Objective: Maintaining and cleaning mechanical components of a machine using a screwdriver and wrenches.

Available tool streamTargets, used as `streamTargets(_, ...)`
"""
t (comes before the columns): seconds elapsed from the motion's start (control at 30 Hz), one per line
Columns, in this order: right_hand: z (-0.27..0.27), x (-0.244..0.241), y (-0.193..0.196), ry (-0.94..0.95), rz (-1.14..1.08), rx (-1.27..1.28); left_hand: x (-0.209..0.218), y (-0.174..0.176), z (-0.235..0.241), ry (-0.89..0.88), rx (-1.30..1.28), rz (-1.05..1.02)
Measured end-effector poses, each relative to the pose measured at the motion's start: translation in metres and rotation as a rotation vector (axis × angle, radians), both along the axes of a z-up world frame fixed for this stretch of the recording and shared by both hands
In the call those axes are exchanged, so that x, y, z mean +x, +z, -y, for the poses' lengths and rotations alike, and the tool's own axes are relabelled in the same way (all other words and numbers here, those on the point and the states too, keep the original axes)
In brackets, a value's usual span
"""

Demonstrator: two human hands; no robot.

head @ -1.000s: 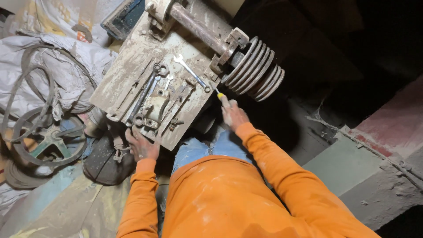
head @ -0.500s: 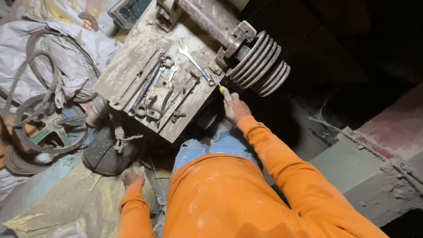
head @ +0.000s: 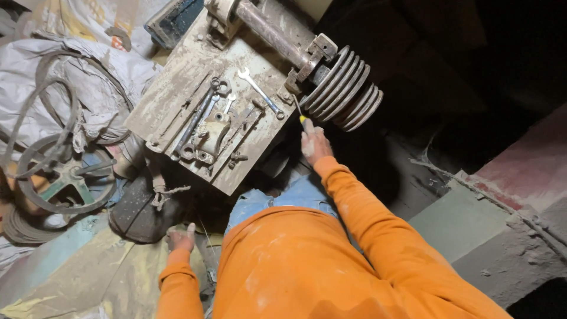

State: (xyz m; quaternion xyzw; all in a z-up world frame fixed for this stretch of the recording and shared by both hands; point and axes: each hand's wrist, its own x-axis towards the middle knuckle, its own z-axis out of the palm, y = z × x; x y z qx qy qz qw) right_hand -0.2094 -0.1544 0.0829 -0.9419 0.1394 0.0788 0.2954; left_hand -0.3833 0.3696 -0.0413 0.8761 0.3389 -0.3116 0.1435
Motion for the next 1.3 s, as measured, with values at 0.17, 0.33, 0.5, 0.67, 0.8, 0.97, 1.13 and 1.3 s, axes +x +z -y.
streamTargets(0.17, -0.008, -0.006, -0.014, 0.021, -0.036, 0.024, 0.018, 0.012, -0.012, 0.034, -0.065, 0.149)
streamTargets(0.33, -0.011, 0.011, 0.006, -0.013, -0.034, -0.008, 0.021, -0.003, -0.015, -0.058, -0.062, 0.237)
streamTargets(0.5, -0.013, 0.003, -0.006, 0.040, -0.114, -0.022, 0.025, -0.004, -0.004, -0.026, -0.135, 0.315)
streamTargets(0.67, -0.004, 0.022, 0.012, 0.036, -0.129, -0.081, 0.005, -0.006, 0.004, -0.098, -0.186, 0.279)
streamTargets(0.8, -0.008, 0.004, 0.000, 0.082, -0.094, -0.012, -0.020, -0.017, -0.003, 0.030, -0.212, 0.239)
streamTargets(0.97, -0.011, -0.002, 0.015, 0.083, -0.035, -0.006, -0.031, -0.002, 0.010, 0.108, -0.245, 0.082)
streamTargets(1.13, -0.007, 0.008, -0.012, 0.032, -0.128, -0.067, -0.019, 0.011, 0.038, 0.134, -0.288, 0.131)
streamTargets(1.3, -0.014, 0.011, 0.011, 0.123, -0.013, -0.052, -0.016, -0.002, 0.044, 0.138, -0.384, 0.195)
